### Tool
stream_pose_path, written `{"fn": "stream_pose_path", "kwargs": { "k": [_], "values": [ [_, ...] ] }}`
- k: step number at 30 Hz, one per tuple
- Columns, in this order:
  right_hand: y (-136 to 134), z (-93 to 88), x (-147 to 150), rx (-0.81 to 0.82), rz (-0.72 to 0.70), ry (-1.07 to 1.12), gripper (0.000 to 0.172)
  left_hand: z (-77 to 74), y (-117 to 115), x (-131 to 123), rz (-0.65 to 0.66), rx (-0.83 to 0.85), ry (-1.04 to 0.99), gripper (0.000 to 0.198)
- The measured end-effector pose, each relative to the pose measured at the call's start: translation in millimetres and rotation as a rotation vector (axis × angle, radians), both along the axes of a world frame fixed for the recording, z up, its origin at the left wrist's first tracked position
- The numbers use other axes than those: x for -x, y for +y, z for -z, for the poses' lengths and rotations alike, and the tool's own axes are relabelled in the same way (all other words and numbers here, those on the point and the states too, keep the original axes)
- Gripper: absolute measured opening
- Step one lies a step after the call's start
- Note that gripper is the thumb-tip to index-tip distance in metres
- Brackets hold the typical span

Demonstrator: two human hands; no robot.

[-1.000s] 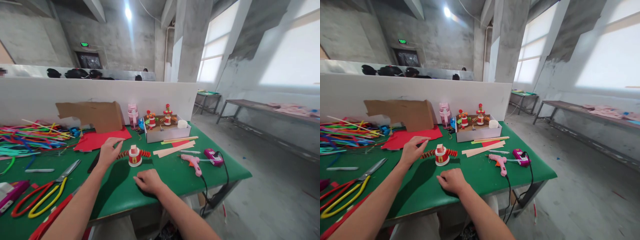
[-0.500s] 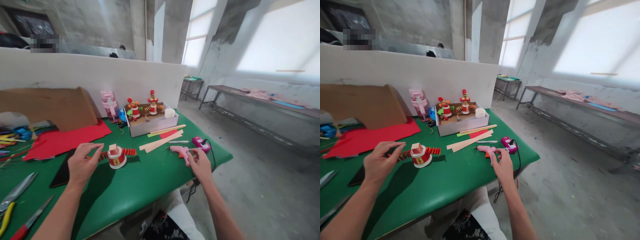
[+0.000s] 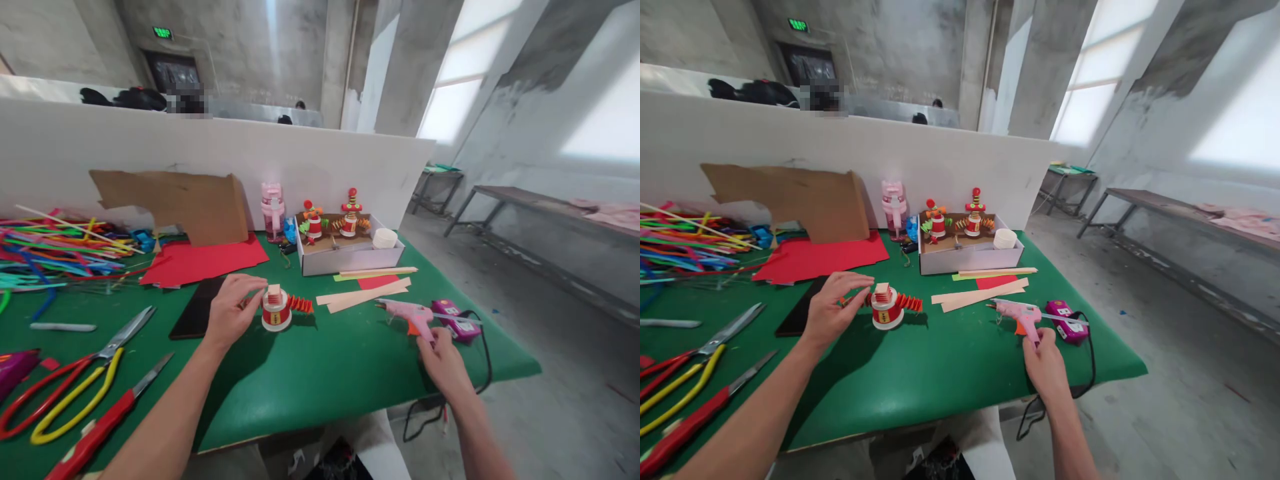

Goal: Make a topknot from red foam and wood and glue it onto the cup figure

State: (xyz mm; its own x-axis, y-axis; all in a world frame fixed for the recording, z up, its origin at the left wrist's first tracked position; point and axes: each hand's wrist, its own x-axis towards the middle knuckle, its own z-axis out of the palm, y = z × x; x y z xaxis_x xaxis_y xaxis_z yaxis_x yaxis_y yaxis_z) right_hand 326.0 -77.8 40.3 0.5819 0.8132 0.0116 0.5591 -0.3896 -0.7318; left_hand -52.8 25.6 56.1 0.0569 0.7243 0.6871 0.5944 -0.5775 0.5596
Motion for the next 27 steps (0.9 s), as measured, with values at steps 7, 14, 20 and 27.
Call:
{"fn": "stream_pose_path", "kwargs": {
  "k": [7, 14, 20, 27],
  "values": [
    [-2, -21.2, 52, -0.278, -0.196, 0.977, 0.034, 2.0, 1, -5, 0.041, 0.167, -0.023, 0.024],
    [13, -31.7, 102, -0.203, -0.375, 1.048, 0.052, 7.1, 5, 1, 0.028, 0.279, -0.077, 0.025],
    [25, -34.2, 133, -0.189, -0.546, 0.934, 0.055, 8.1, 6, -1, 0.04, 0.279, -0.088, 0.028],
    [35, -26.9, 151, -0.187, -0.604, 0.896, 0.048, 10.7, 6, 0, 0.034, 0.285, -0.105, 0.028]
  ]
}}
